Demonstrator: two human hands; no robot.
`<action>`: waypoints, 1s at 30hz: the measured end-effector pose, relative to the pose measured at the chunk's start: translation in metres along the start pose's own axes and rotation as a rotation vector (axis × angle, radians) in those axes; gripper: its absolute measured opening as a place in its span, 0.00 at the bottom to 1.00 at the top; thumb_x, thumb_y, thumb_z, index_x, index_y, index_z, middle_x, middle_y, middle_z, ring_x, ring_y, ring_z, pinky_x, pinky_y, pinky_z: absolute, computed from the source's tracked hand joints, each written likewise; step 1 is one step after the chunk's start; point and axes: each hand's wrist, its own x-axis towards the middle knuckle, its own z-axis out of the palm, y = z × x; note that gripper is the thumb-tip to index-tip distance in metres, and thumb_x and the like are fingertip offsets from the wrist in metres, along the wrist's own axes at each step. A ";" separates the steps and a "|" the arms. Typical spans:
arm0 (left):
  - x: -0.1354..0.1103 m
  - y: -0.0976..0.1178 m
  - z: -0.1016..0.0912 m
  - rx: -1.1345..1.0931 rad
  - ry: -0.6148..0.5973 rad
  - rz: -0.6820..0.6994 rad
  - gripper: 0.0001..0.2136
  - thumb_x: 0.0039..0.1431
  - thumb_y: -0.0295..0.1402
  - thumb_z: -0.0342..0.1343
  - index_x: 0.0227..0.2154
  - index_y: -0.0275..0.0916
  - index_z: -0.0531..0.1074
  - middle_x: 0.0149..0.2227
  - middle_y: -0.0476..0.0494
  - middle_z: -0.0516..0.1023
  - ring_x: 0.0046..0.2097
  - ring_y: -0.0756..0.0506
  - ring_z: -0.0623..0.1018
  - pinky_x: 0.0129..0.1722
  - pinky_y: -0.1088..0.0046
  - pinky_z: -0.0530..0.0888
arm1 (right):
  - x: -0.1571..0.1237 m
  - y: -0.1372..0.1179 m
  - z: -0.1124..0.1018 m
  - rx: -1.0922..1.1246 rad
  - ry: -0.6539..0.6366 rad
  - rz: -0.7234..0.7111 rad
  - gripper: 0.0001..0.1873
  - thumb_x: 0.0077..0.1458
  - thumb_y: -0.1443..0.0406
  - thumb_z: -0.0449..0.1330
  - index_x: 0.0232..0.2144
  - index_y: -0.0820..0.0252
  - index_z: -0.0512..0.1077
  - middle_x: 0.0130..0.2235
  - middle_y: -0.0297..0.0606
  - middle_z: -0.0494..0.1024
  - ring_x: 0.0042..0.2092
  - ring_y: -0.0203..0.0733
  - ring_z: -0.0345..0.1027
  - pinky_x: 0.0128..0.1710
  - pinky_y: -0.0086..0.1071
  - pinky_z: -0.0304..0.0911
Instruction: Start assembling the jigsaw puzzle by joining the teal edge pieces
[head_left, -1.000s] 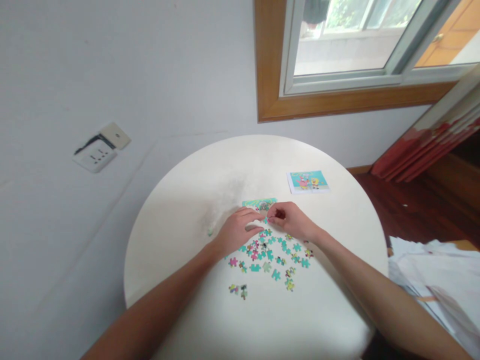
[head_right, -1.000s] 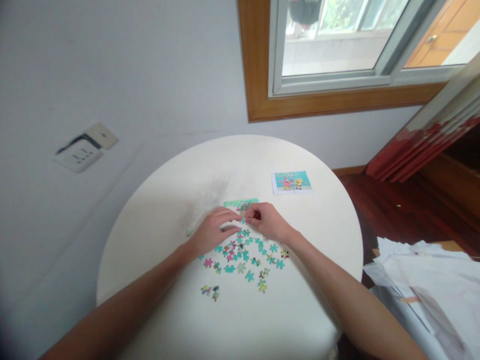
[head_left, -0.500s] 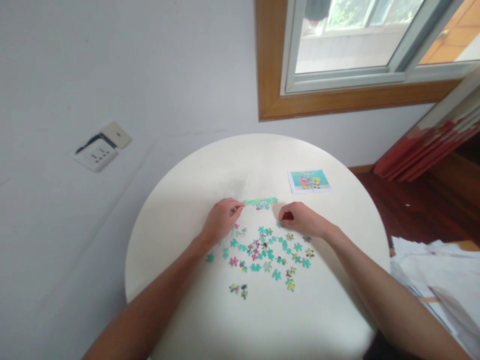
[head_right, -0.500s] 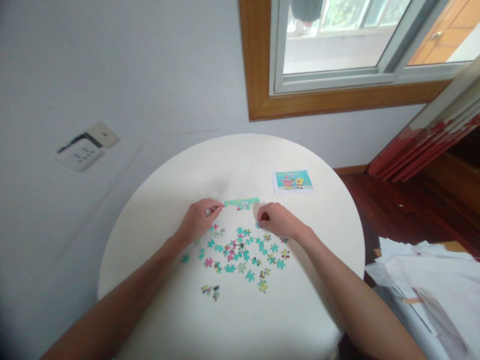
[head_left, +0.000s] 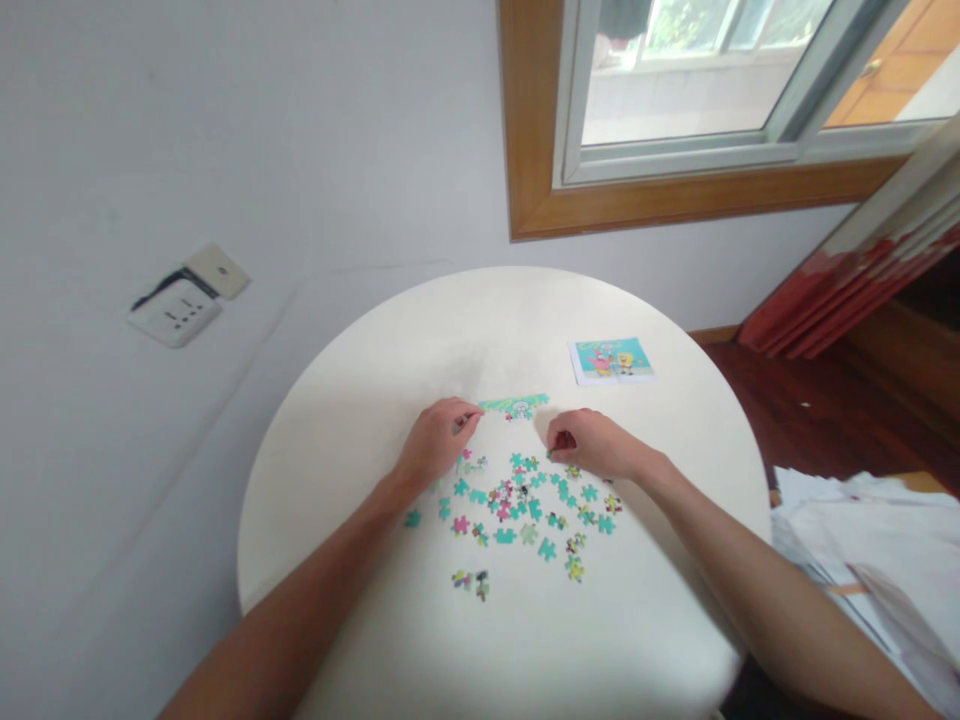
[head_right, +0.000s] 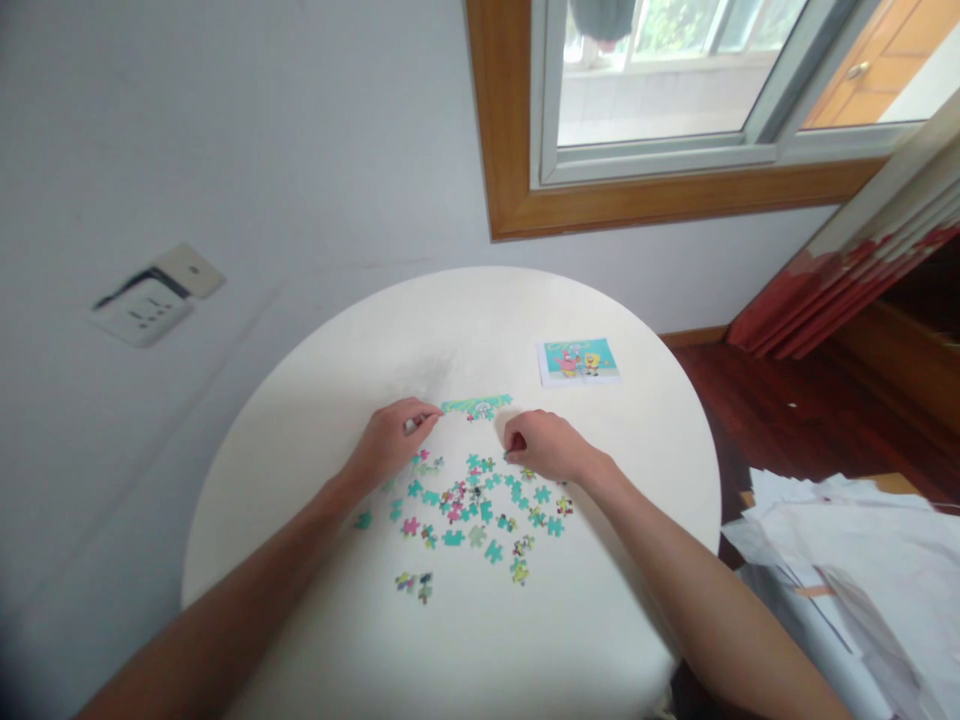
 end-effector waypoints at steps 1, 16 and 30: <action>0.000 0.000 0.000 -0.003 -0.001 0.002 0.08 0.63 0.31 0.54 0.35 0.39 0.78 0.35 0.46 0.80 0.35 0.47 0.77 0.41 0.70 0.72 | 0.000 0.000 0.000 -0.004 0.001 -0.008 0.02 0.48 0.68 0.63 0.28 0.57 0.76 0.28 0.34 0.77 0.29 0.37 0.67 0.30 0.30 0.55; 0.001 0.004 -0.006 -0.022 -0.014 0.031 0.07 0.63 0.31 0.54 0.35 0.38 0.78 0.35 0.46 0.80 0.35 0.48 0.76 0.41 0.71 0.71 | 0.000 0.004 0.001 -0.019 -0.019 -0.074 0.09 0.48 0.72 0.58 0.29 0.57 0.78 0.30 0.34 0.79 0.30 0.36 0.68 0.31 0.30 0.56; -0.002 0.002 -0.029 -0.030 -0.079 0.000 0.06 0.62 0.31 0.57 0.37 0.39 0.79 0.35 0.46 0.79 0.35 0.49 0.75 0.41 0.72 0.70 | 0.001 0.006 0.001 0.020 0.163 -0.074 0.08 0.53 0.70 0.56 0.31 0.58 0.75 0.30 0.36 0.78 0.30 0.37 0.65 0.30 0.31 0.54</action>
